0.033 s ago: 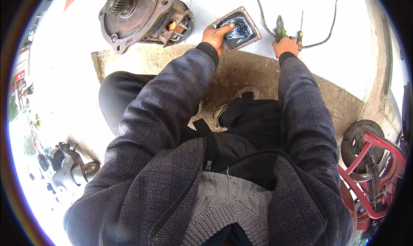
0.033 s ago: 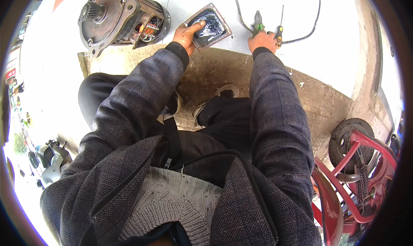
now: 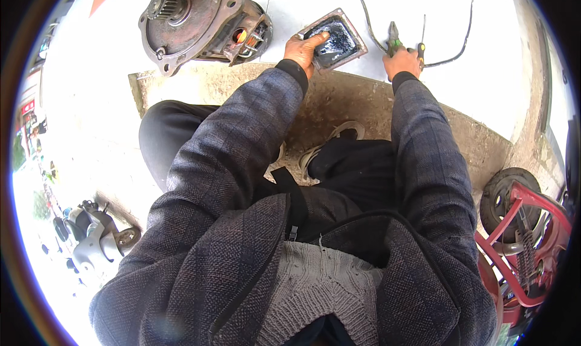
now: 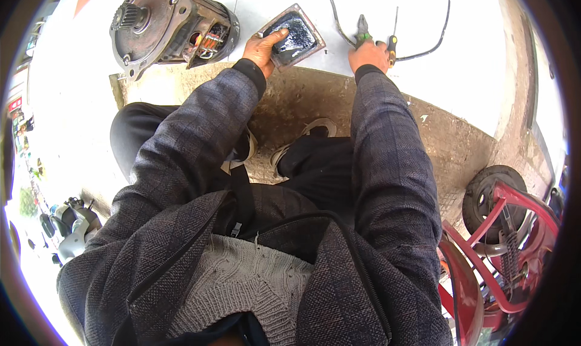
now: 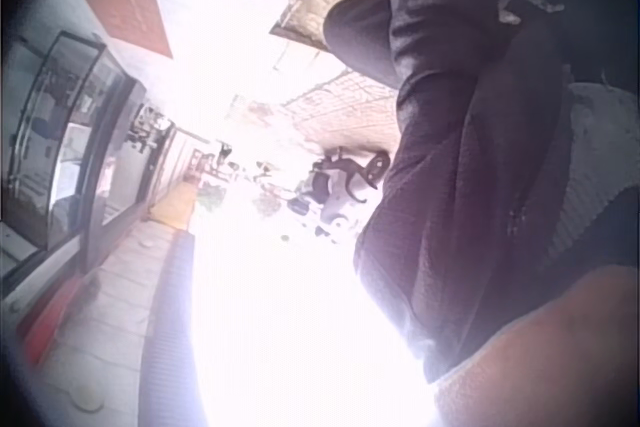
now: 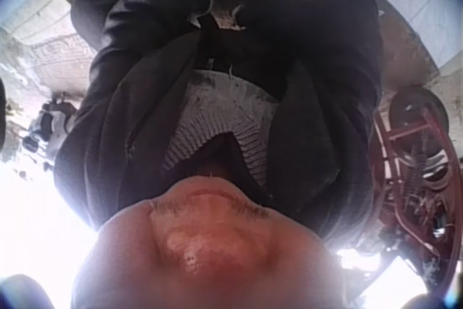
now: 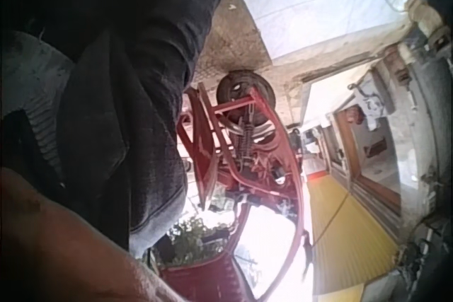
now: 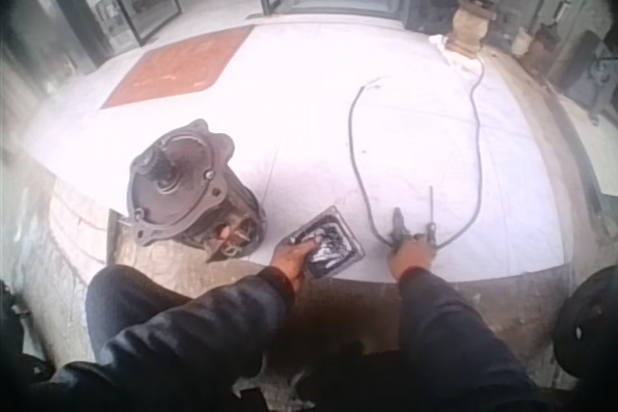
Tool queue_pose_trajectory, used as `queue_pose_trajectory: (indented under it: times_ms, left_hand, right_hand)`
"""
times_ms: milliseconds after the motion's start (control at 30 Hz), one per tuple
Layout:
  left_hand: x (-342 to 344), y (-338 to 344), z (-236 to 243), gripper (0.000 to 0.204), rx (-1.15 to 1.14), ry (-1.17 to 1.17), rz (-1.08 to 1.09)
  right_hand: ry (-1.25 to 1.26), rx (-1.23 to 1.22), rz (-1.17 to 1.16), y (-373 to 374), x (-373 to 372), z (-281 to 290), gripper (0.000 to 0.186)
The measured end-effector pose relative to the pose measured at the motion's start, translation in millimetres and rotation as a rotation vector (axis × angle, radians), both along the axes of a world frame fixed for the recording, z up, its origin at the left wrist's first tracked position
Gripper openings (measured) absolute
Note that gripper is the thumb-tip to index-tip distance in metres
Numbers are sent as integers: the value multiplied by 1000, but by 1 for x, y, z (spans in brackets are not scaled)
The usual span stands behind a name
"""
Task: The person sits on the ground and uses a screwdriver and pliers to remove screws and disassemble a small electric motor placed on a white surface. The person removes several screws and detaches a metal plate from the motor housing.
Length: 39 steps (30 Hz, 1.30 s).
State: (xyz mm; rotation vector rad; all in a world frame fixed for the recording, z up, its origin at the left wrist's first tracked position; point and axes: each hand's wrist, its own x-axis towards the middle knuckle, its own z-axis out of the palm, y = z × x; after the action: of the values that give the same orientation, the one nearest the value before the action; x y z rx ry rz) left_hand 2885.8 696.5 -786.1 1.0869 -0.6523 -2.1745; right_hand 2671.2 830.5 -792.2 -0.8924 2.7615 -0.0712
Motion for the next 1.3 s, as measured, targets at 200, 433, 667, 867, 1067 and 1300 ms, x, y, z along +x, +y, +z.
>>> queue_pose_trajectory:
  times_ms: [200, 433, 667, 867, 1067, 1300]
  left_hand:
    - [8, -9, -22, 43, 55, -245, 150]
    - [11, -15, -45, 39, -57, -427, 305]
    - [8, -14, -62, 54, -519, -775, 236]
    - [36, 57, -69, 64, -278, -1086, -95]
    - [78, 78, 75, 62, 28, -704, -122]
    - [129, 74, 378, 65, 26, -369, -166]
  right_hand:
    - [-431, -477, 59, -14, -5, 90, 52]
    - [-904, -746, 95, 36, 64, 187, 31]
    - [-807, -400, 468, 20, 98, 153, 29]
    - [-632, 92, 776, -7, 121, 132, 26]
    - [-832, 449, 615, -16, 149, 105, 27]
    - [-799, -161, 398, 70, 149, 197, 43]
